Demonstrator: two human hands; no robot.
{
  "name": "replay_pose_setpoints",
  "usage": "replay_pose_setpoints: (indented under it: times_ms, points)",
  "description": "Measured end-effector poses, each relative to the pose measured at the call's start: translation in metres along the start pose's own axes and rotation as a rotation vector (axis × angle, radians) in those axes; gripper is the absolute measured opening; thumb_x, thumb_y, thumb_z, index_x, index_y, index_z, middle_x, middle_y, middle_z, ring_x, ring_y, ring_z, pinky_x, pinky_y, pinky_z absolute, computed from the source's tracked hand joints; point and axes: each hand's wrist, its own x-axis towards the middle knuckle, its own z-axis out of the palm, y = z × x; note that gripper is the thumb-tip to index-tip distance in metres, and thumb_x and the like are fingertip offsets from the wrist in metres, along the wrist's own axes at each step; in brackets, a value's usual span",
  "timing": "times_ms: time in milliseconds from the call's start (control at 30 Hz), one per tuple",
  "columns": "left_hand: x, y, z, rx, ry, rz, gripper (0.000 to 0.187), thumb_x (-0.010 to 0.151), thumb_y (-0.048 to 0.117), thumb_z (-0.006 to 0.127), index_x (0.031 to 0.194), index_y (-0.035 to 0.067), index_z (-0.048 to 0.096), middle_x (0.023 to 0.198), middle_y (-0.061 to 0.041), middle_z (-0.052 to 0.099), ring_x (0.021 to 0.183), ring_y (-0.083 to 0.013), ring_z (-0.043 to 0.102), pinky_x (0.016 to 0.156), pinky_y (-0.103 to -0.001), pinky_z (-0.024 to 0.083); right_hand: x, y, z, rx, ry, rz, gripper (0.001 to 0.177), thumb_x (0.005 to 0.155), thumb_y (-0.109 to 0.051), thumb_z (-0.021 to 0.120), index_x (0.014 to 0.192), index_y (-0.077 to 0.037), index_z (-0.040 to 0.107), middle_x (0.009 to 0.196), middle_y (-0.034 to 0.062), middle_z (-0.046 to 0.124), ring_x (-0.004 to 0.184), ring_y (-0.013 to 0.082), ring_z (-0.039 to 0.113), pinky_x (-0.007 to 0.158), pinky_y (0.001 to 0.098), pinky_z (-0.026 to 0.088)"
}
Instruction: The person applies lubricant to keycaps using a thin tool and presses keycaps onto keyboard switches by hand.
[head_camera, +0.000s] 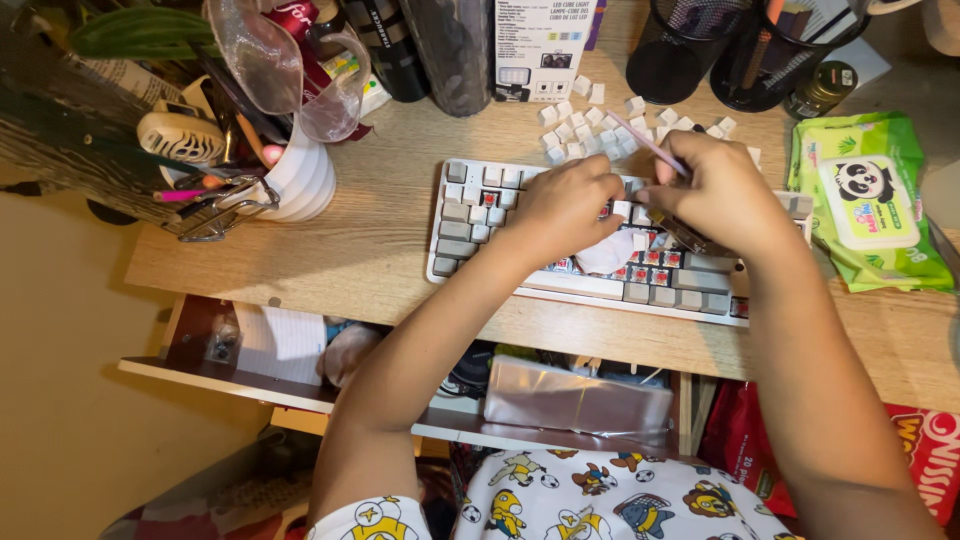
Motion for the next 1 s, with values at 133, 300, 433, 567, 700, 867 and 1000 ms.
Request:
replay_pose_setpoints:
  times_ms: [133,300,433,567,700,867,1000]
  points:
    - [0.003,-0.005,-0.015,0.004,-0.089,-0.032,0.023,0.080,0.026,0.079,0.098,0.011,0.075,0.100,-0.008,0.066,0.093,-0.0294,0.069,0.082,-0.044,0.056,0.005,-0.007,0.005,-0.018,-0.028,-0.035,0.033,0.079,-0.012,0.086,0.079,-0.001,0.055,0.071,0.0116,0.060,0.063,0.0206,0.055,0.059,0.0373,0.045]
    - [0.000,-0.002,-0.022,0.045,-0.132,-0.051,0.017,0.076,0.021,0.081,0.087,0.008,0.078,0.102,-0.011,0.069,0.095,-0.0335,0.070,0.083,-0.047,0.055,0.013,-0.022,0.016,-0.062,-0.137,0.067,0.031,0.077,-0.016,0.084,0.078,-0.001,0.056,0.073,0.0128,0.065,0.063,0.0244,0.068,0.058,0.0398,0.053]
    - [0.001,-0.002,-0.020,0.044,-0.143,-0.064,0.017,0.076,0.022,0.081,0.086,0.008,0.078,0.100,-0.010,0.069,0.094,-0.0333,0.070,0.082,-0.048,0.055,0.015,-0.020,0.024,-0.294,-0.115,0.024,0.028,0.075,-0.020,0.084,0.082,-0.003,0.063,0.075,0.0190,0.068,0.070,0.0355,0.069,0.067,0.0454,0.053]
    - [0.000,-0.004,-0.013,0.027,-0.118,-0.033,0.015,0.076,0.019,0.081,0.086,0.008,0.078,0.097,-0.009,0.071,0.093,-0.0325,0.070,0.083,-0.047,0.056,0.019,-0.015,0.026,-0.343,-0.120,0.006,0.025,0.072,-0.020,0.083,0.086,-0.004,0.069,0.078,0.0199,0.071,0.073,0.0381,0.070,0.070,0.0472,0.054]
    - [0.001,-0.005,-0.006,0.068,-0.093,-0.009,0.014,0.076,0.017,0.080,0.085,0.007,0.078,0.096,-0.010,0.071,0.095,-0.0329,0.070,0.082,-0.048,0.055,0.019,-0.017,0.026,-0.341,-0.131,0.015,0.022,0.074,-0.018,0.081,0.086,-0.003,0.069,0.078,0.0203,0.071,0.073,0.0377,0.070,0.071,0.0467,0.054]
    - [-0.004,-0.004,-0.005,0.021,0.003,0.002,0.015,0.074,0.013,0.078,0.086,0.005,0.075,0.099,-0.013,0.069,0.096,-0.0340,0.069,0.082,-0.048,0.055,0.021,-0.015,0.028,-0.306,-0.162,0.071,0.020,0.075,-0.017,0.079,0.086,-0.004,0.071,0.075,0.0201,0.071,0.071,0.0376,0.070,0.071,0.0468,0.054]
    - [-0.003,-0.003,-0.003,-0.006,-0.027,-0.031,0.012,0.076,0.011,0.077,0.087,0.005,0.075,0.097,-0.013,0.069,0.095,-0.0340,0.069,0.080,-0.049,0.055,0.024,-0.007,0.029,-0.347,-0.156,0.049,0.020,0.073,-0.018,0.079,0.085,-0.003,0.072,0.078,0.0208,0.071,0.075,0.0386,0.070,0.071,0.0481,0.054]
